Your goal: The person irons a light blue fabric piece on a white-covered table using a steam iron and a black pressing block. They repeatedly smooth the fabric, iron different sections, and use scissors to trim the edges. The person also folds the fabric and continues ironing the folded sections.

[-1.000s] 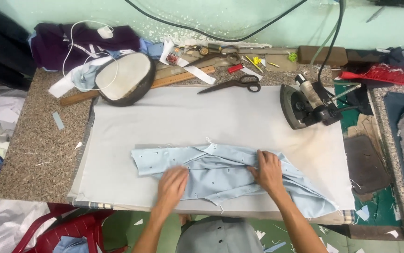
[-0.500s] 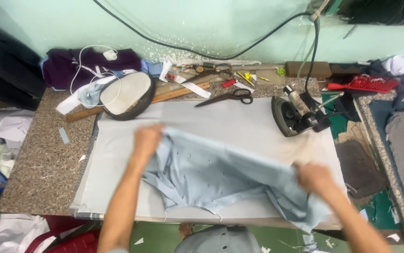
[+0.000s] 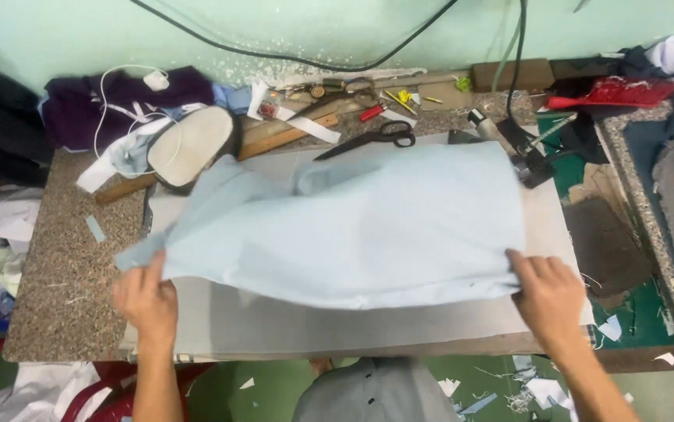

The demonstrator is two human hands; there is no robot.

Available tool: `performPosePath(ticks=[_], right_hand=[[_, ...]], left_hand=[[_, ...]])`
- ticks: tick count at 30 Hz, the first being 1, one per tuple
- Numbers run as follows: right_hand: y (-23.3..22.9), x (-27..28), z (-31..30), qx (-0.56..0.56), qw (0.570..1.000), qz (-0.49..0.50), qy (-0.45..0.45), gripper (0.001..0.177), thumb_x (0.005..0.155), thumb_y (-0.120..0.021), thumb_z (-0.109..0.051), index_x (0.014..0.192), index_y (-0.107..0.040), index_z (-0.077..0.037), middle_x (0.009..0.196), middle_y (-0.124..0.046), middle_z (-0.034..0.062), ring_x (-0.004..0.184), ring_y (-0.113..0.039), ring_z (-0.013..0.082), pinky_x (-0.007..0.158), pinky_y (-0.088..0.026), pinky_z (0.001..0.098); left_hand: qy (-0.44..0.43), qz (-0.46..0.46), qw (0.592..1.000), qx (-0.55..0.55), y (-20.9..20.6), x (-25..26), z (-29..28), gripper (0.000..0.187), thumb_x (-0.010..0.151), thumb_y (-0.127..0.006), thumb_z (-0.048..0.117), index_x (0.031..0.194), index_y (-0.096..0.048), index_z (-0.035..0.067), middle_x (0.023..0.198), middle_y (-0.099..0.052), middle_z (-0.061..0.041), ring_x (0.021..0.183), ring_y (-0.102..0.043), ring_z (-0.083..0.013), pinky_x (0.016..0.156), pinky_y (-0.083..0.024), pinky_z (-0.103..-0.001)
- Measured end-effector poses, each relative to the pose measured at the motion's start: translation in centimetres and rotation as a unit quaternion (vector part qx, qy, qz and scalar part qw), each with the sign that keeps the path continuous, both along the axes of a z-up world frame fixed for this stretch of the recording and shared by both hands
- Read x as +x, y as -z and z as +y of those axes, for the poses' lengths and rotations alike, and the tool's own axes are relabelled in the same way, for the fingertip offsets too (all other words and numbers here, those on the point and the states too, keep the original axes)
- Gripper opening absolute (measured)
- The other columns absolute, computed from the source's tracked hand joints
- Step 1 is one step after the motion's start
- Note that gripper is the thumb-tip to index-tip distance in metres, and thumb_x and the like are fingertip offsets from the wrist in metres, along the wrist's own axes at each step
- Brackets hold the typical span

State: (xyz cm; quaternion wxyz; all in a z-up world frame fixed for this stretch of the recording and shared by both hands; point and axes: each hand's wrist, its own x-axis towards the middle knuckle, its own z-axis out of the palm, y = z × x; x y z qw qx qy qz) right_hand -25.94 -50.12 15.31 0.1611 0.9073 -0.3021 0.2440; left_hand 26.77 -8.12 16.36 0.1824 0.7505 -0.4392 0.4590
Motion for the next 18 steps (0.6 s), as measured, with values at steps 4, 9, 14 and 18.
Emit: performPosePath(ticks=[4, 9, 14, 18], right_hand=[[10.1, -3.6, 4.0, 0.153, 0.976, 0.155, -0.019, 0.037, 0.09, -0.071, -0.006, 0.121, -0.068, -0.025, 0.083, -0.074, -0.001, 0.072, -0.065, 0.0139, 0.063, -0.055, 0.0247], [15.8, -8.1, 8.1, 0.235, 0.946, 0.219, -0.045, 0.052, 0.083, -0.07, 0.004, 0.125, -0.066, -0.026, 0.089, -0.076, 0.0004, 0.081, -0.069, 0.0174, 0.077, -0.061, 0.0307], [9.5, -5.7, 6.4, 0.5, 0.783, 0.37, 0.0, 0.072, 0.087, -0.072, -0.059, 0.149, -0.047, -0.033, 0.147, -0.054, 0.0018, 0.137, -0.049, 0.0239, 0.12, -0.04, 0.0492], [14.0, -2.8, 2.2, 0.352, 0.929, 0.082, -0.078, 0.028, 0.093, -0.07, -0.027, 0.116, -0.075, -0.012, 0.103, -0.079, 0.0086, 0.097, -0.072, 0.0242, 0.093, -0.061, 0.0381]], left_hand=[[-0.023, 0.135, 0.979, 0.152, 7.6, -4.3, 7.4, 0.067, 0.078, -0.064, -0.026, 0.129, -0.076, 0.015, 0.079, -0.052, -0.003, 0.071, -0.046, -0.0219, 0.072, -0.043, -0.037], [-0.093, 0.21, 0.932, 0.281, 11.6, -9.0, 13.7, 0.078, 0.066, -0.065, -0.018, 0.131, -0.072, 0.025, 0.078, -0.052, -0.001, 0.07, -0.049, -0.022, 0.073, -0.049, -0.037], [-0.132, 0.426, 0.726, 0.524, 13.8, -10.1, 15.2, 0.091, 0.081, -0.067, 0.067, 0.157, -0.034, 0.029, 0.15, -0.048, -0.011, 0.141, -0.045, -0.0315, 0.118, -0.039, -0.048], [-0.01, 0.345, 0.875, 0.339, 9.0, -12.6, 6.2, 0.06, 0.089, -0.067, 0.038, 0.142, -0.059, 0.012, 0.132, -0.067, -0.015, 0.125, -0.062, -0.0318, 0.107, -0.053, -0.047]])
